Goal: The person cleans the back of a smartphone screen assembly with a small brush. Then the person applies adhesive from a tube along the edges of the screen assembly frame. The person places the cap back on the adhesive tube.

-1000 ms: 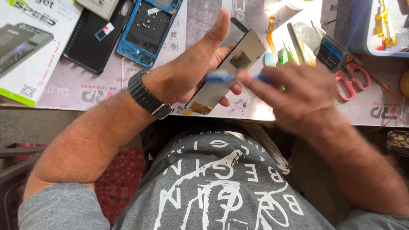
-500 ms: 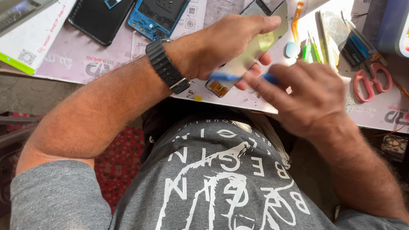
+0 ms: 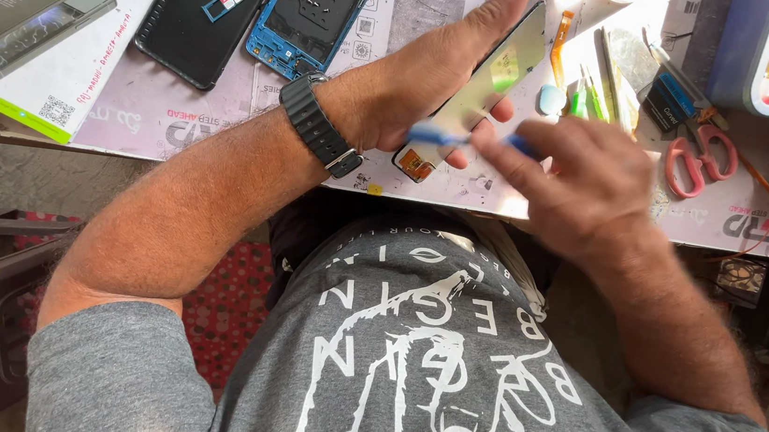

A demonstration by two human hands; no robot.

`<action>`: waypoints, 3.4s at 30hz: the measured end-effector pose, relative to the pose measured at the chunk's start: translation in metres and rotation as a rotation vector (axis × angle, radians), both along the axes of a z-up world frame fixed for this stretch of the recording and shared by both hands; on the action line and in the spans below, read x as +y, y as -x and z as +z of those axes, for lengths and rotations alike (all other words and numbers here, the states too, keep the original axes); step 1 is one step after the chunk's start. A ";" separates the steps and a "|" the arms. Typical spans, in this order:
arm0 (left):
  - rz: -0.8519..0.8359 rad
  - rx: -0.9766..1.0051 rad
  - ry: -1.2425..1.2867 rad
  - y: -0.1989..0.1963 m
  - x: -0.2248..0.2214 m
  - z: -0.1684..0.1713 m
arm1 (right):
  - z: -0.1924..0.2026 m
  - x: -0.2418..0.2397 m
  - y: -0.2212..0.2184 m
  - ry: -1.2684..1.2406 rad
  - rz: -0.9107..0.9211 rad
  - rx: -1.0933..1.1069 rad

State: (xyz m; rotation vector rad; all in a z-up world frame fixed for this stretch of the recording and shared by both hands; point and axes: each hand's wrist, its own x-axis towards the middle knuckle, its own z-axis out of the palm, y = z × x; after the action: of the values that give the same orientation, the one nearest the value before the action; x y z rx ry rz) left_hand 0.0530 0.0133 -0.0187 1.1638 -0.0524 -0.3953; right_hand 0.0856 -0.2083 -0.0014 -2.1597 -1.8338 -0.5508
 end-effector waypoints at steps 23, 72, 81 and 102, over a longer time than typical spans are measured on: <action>-0.054 0.185 -0.074 0.009 0.004 0.023 | 0.016 -0.011 -0.028 -0.116 -0.091 -0.049; -0.060 0.127 -0.343 0.037 0.007 0.006 | 0.015 -0.027 -0.032 -0.156 -0.074 -0.046; -0.005 0.040 -0.219 0.038 0.004 0.005 | 0.029 -0.013 -0.028 -0.289 -0.122 0.017; 0.021 -0.083 -0.306 0.036 0.000 0.006 | 0.006 -0.012 -0.022 -0.411 -0.160 0.281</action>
State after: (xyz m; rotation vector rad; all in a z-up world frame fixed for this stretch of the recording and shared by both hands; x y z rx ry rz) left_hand 0.0167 0.0131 -0.0128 1.4820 -0.0529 -0.3444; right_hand 0.1074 -0.2205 0.0046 -1.9902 -1.2820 -0.5657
